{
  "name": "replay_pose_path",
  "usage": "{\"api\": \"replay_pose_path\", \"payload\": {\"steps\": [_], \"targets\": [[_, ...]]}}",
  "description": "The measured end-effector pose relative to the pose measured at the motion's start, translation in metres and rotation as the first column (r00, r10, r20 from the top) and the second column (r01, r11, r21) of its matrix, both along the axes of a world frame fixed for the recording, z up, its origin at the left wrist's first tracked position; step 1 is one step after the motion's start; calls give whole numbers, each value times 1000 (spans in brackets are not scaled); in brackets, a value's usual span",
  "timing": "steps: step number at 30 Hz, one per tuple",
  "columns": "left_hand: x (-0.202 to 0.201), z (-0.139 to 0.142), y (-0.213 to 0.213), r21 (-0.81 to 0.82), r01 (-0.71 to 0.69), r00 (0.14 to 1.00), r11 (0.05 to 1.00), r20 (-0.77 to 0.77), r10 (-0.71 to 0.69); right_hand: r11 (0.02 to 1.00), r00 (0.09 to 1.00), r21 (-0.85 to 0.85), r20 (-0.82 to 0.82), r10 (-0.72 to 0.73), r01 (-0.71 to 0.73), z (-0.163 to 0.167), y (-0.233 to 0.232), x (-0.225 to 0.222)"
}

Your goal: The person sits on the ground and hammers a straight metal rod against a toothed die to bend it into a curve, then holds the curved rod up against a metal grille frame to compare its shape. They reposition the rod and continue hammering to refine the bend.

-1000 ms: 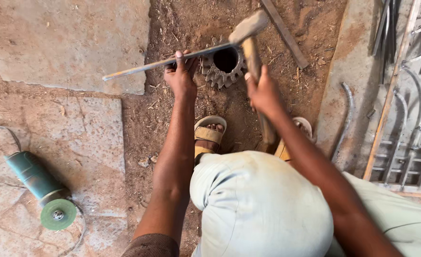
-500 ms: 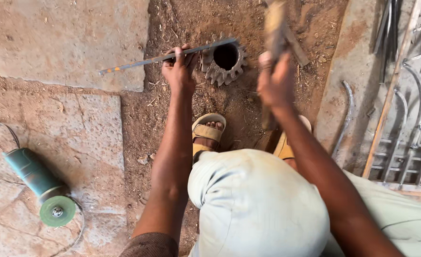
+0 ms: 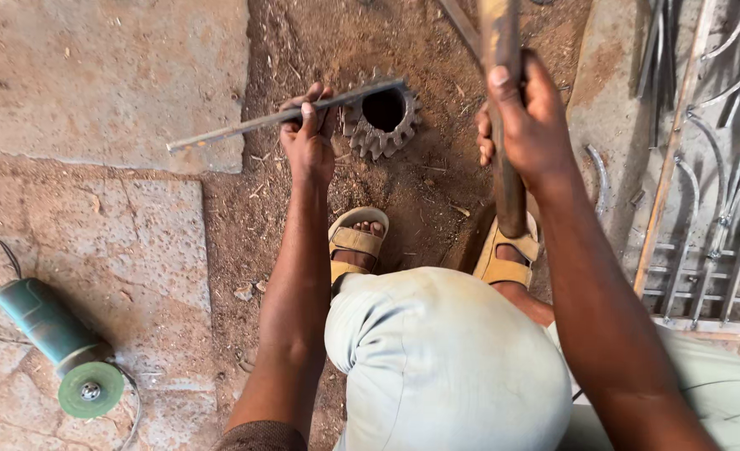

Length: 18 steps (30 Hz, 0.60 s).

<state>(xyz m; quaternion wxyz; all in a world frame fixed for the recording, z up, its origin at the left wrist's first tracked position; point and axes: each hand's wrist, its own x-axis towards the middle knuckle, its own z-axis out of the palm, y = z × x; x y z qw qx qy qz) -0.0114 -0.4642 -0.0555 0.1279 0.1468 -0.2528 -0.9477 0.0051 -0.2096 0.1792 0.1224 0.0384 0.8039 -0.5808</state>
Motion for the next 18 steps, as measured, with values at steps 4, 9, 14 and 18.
{"api": "replay_pose_path", "payload": {"steps": [4, 9, 14, 18], "targets": [[3, -8, -3, -3, 10, 999, 1000, -31, -10, 981, 981, 184, -192, -27, 63, -37, -31, 7], [3, -6, 1, -66, -35, 997, 997, -65, 31, 999, 881, -18, 472, -30, 44, -97, -13, -9], [4, -5, 2, -120, -35, 998, 992, 51, 42, 998, 913, 35, 402, -68, 59, -69, 25, -15], [4, -6, 1, -191, -37, 981, 981, 178, 71, 999, 1000, -47, 28, -7, 8, -33, 12, -6]]}}
